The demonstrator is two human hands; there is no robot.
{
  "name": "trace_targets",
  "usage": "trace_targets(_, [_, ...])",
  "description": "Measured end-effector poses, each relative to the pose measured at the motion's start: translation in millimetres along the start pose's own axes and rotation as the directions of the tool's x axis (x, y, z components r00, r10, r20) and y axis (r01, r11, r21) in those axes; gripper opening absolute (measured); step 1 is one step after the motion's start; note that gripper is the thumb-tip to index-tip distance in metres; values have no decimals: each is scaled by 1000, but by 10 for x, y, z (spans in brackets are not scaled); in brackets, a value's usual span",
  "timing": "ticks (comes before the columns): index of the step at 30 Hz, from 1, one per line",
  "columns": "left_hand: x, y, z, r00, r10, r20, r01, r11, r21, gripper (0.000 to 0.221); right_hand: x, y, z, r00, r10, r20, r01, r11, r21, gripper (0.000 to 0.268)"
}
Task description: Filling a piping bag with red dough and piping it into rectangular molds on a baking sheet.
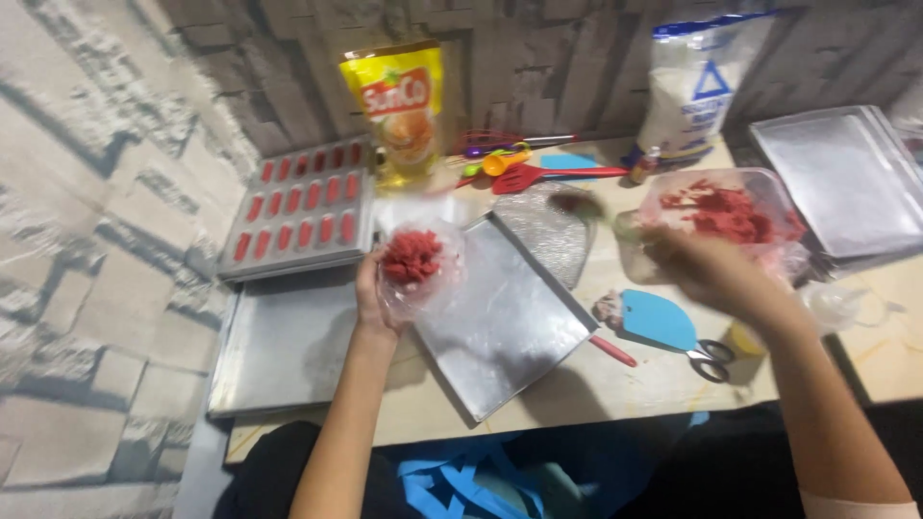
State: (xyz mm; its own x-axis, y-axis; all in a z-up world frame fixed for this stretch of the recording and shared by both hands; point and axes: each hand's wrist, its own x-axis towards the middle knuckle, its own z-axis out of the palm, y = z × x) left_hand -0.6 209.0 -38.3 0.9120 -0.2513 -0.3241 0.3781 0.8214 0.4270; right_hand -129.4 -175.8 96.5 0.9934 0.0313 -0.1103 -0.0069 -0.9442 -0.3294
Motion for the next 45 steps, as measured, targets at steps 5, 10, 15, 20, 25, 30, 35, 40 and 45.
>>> trace_targets(5, [-10, -548, -49, 962, -119, 247, -2, 897, 442, 48, -131, 1037, -559, 953, 171, -252, -190, 980, -53, 14])
trace_targets(10, [32, -937, -187, 909, -406, 94, 307, 804, 509, 50, 128, 1209, -741, 881, 465, -92, -457, 782, -425, 29])
trace_targets(15, [-243, -782, 202, 942, -324, -84, 321, 800, 508, 58, 762, 2003, -125, 923, 366, 118, -242, 790, -563, 30])
trace_targets(20, [-311, -570, 218, 936, -343, 77, 326, 929, 177, 66, 1026, 2308, 507, 937, 294, 188, -52, 650, -758, 33])
trace_targets(25, [-488, -488, 398, 883, -396, 251, 388, 918, 84, 82, 692, 912, 404, 995, -25, 95, 77, 798, -598, 46])
trace_targets(30, [-559, -611, 328, 879, -448, 161, 414, 887, 207, 72, -22, -839, 322, 920, -303, 248, 43, 708, 705, 68])
trace_targets(35, [-372, -739, 82, 898, -414, 153, 364, 891, 272, 70, 175, -462, 951, 948, -201, 246, -102, 541, 835, 49])
trace_targets(40, [-314, -780, 53, 892, -414, 180, 355, 889, 288, 68, 346, -154, 611, 957, -206, 207, -59, 559, 827, 39])
trace_targets(45, [-378, -728, 145, 901, -430, 57, 398, 872, 284, 58, 742, 717, -124, 993, 119, 6, -118, 990, -78, 38])
